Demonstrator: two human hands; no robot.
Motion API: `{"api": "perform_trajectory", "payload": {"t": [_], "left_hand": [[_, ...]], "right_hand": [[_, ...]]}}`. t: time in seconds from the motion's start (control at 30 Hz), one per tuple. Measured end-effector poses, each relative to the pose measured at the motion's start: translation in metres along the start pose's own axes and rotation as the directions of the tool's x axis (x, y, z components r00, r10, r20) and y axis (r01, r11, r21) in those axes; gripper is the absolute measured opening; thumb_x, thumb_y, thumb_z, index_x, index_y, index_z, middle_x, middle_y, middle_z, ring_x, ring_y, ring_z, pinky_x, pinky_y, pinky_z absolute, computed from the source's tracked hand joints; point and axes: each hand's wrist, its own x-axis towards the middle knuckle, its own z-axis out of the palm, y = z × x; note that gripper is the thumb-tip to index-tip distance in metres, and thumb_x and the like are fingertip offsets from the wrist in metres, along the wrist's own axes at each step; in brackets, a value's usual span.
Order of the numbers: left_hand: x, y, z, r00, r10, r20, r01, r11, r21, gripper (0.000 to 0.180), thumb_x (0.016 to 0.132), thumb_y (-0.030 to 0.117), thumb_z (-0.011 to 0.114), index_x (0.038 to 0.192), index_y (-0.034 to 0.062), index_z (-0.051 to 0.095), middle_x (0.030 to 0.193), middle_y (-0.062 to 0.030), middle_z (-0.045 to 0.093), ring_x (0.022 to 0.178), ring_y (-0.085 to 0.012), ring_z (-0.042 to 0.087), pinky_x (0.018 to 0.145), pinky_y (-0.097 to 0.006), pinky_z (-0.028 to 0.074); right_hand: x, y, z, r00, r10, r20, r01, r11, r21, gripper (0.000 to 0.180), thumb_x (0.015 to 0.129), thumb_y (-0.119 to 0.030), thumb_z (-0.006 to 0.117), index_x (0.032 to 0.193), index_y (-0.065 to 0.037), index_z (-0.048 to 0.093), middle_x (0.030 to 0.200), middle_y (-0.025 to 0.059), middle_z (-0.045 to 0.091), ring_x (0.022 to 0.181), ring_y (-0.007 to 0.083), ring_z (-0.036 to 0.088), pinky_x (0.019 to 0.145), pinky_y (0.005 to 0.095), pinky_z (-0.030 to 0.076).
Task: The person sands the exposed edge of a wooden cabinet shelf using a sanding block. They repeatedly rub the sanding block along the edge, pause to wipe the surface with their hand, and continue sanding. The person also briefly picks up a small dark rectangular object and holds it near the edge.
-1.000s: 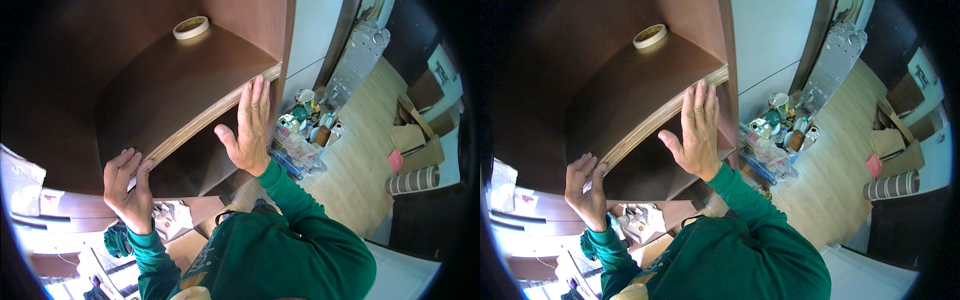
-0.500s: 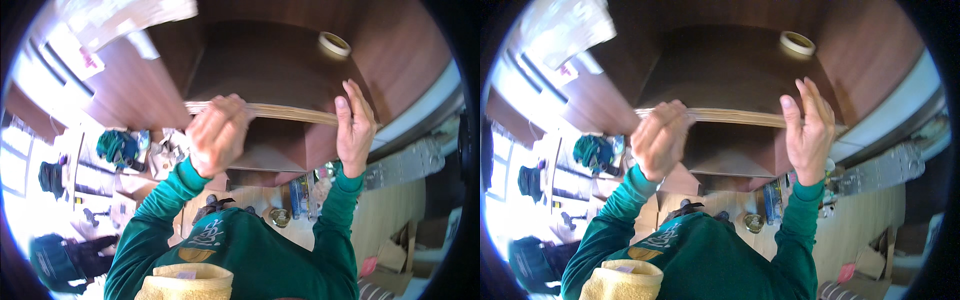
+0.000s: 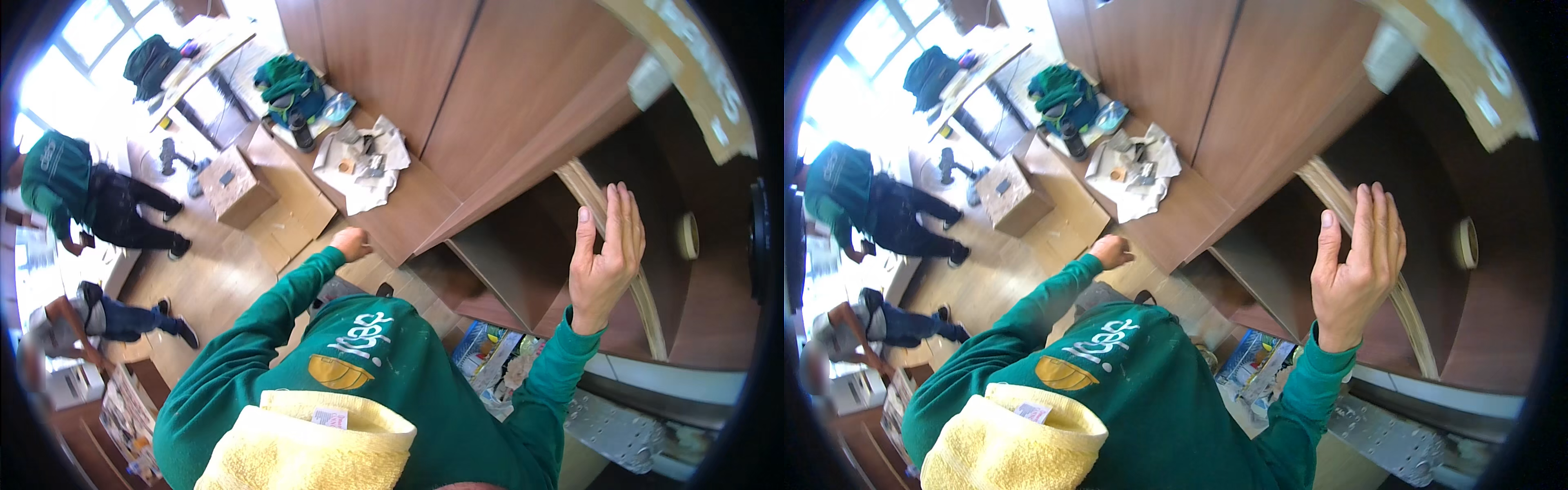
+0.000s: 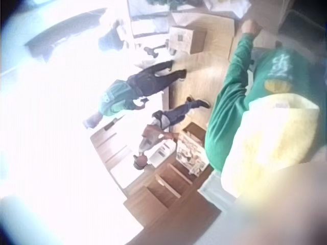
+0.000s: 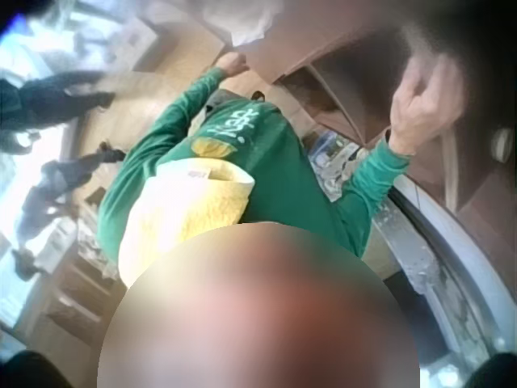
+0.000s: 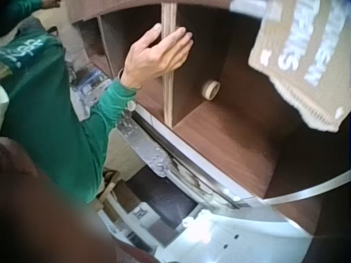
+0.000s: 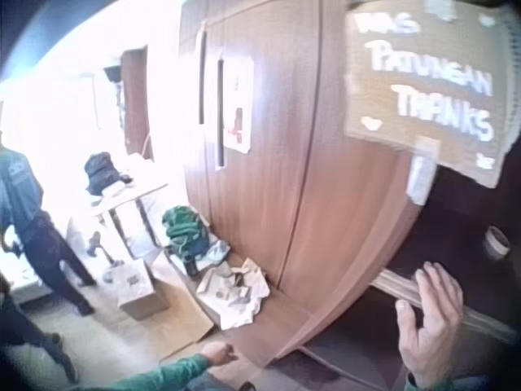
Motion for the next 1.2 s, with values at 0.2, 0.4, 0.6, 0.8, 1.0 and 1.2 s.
{"api": "perform_trajectory", "payload": {"t": [0.2, 0.4, 0.6, 0.8, 1.0, 1.2], "left_hand": [[-0.17, -0.222, 0.094, 0.421, -0.855, 0.301, 0.881, 0.308, -0.358, 0.023, 0.092, 0.027, 0.066, 0.089, 0.0068, 0.075, 0.081, -0.0103, 0.074, 0.075, -0.0252, 0.071, 0.07, -0.043, 0.06], [-0.302, -0.25, 0.082, 0.265, -0.735, 0.624, 0.795, -0.2, -0.573, 0.03, 0.088, 0.028, 0.077, 0.086, -0.0014, 0.073, 0.077, -0.0115, 0.075, 0.063, -0.026, 0.073, 0.057, -0.043, 0.061], [-0.307, -0.27, 0.059, 0.315, -0.786, 0.532, 0.799, -0.082, -0.595, 0.029, 0.089, 0.027, 0.077, 0.099, 0.0, 0.072, 0.087, -0.013, 0.077, 0.077, -0.0264, 0.076, 0.065, -0.044, 0.062], [-0.272, -0.357, 0.015, 0.436, -0.795, 0.422, 0.694, -0.002, -0.72, 0.031, 0.09, 0.03, 0.076, 0.099, 0.0003, 0.071, 0.084, -0.0138, 0.076, 0.071, -0.0265, 0.075, 0.059, -0.044, 0.061], [-0.259, -0.406, -0.025, 0.448, -0.78, 0.437, 0.716, 0.021, -0.697, 0.032, 0.093, 0.028, 0.073, 0.107, 0.001, 0.067, 0.092, -0.017, 0.075, 0.081, -0.0311, 0.074, 0.074, -0.051, 0.059], [-0.239, -0.418, -0.009, 0.366, -0.778, 0.51, 0.712, -0.119, -0.692, 0.031, 0.094, 0.027, 0.072, 0.107, -0.0016, 0.069, 0.093, -0.0209, 0.075, 0.081, -0.0326, 0.075, 0.069, -0.049, 0.061]], "right_hand": [[0.016, -0.03, 0.033, 0.999, -0.022, -0.035, 0.019, 0.996, -0.082, 0.044, 0.096, -0.028, 0.07, 0.124, 0.005, 0.067, 0.127, 0.0213, 0.067, 0.118, 0.0388, 0.062, 0.102, 0.0475, 0.045], [0.017, -0.033, 0.05, 0.988, 0.01, -0.151, -0.024, 0.995, -0.093, 0.04, 0.091, -0.024, 0.078, 0.111, 0.01, 0.07, 0.112, 0.0248, 0.072, 0.101, 0.0417, 0.067, 0.092, 0.0475, 0.05], [0.018, -0.021, 0.068, 0.945, 0.057, -0.321, -0.143, 0.958, -0.25, 0.036, 0.09, -0.028, 0.08, 0.1, 0.007, 0.074, 0.097, 0.0215, 0.075, 0.087, 0.0342, 0.07, 0.079, 0.0428, 0.056], [0.015, -0.017, 0.074, 0.886, 0.299, -0.353, -0.392, 0.891, -0.227, 0.05, 0.087, -0.043, 0.08, 0.1, 0.005, 0.075, 0.1, 0.0208, 0.075, 0.093, 0.0343, 0.071, 0.085, 0.0424, 0.056], [0.017, -0.036, 0.072, 0.809, 0.48, -0.339, -0.559, 0.806, -0.193, 0.056, 0.09, -0.046, 0.076, 0.109, 0.006, 0.073, 0.109, 0.0239, 0.073, 0.102, 0.0361, 0.07, 0.091, 0.0436, 0.053], [0.019, -0.048, 0.075, 0.825, 0.423, -0.375, -0.525, 0.82, -0.228, 0.042, 0.093, -0.035, 0.075, 0.107, 0.005, 0.073, 0.108, 0.0216, 0.073, 0.101, 0.0353, 0.069, 0.088, 0.0437, 0.053]]}}
